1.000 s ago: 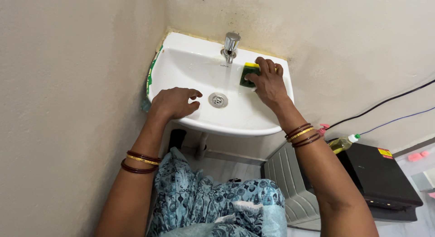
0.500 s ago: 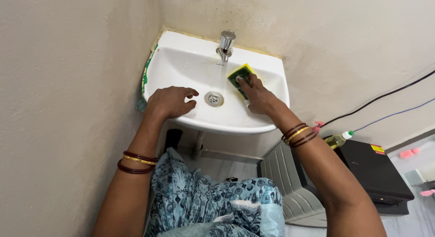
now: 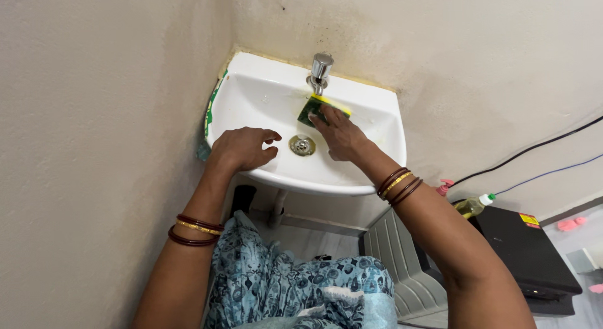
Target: The person scrubs a white wall-mounted sink with a yellow and green sponge under running water. They clean the basin, faucet, and surrounding wall area, then rinse the sponge.
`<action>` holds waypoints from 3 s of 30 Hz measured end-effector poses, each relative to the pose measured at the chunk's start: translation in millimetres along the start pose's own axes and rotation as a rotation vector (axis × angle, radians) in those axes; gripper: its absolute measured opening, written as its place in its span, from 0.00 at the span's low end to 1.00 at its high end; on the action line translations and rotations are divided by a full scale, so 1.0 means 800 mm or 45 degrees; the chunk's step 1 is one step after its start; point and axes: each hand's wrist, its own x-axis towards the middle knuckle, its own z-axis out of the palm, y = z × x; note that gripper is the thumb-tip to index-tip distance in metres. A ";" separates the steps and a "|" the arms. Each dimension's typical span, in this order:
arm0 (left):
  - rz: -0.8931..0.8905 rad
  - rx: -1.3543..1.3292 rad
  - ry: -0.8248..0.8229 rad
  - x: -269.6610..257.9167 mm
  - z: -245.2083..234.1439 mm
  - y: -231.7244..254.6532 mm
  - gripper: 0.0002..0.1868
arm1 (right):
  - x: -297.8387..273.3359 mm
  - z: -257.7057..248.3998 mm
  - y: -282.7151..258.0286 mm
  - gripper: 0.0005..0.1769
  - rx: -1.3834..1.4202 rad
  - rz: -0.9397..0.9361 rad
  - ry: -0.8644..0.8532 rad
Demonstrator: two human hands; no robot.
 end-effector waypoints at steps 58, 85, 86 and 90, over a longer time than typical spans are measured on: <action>-0.039 -0.019 0.069 -0.001 0.003 0.004 0.25 | -0.009 -0.005 0.000 0.41 -0.078 0.433 -0.488; 0.015 -0.061 0.086 -0.008 -0.006 0.008 0.25 | 0.018 -0.004 -0.019 0.45 0.400 0.267 -0.585; 0.028 -0.074 0.095 -0.009 -0.006 0.008 0.25 | 0.018 -0.006 -0.021 0.46 0.366 0.243 -0.569; 0.065 -0.061 0.117 -0.012 -0.009 0.008 0.25 | 0.029 -0.008 -0.027 0.45 0.246 -0.118 -0.161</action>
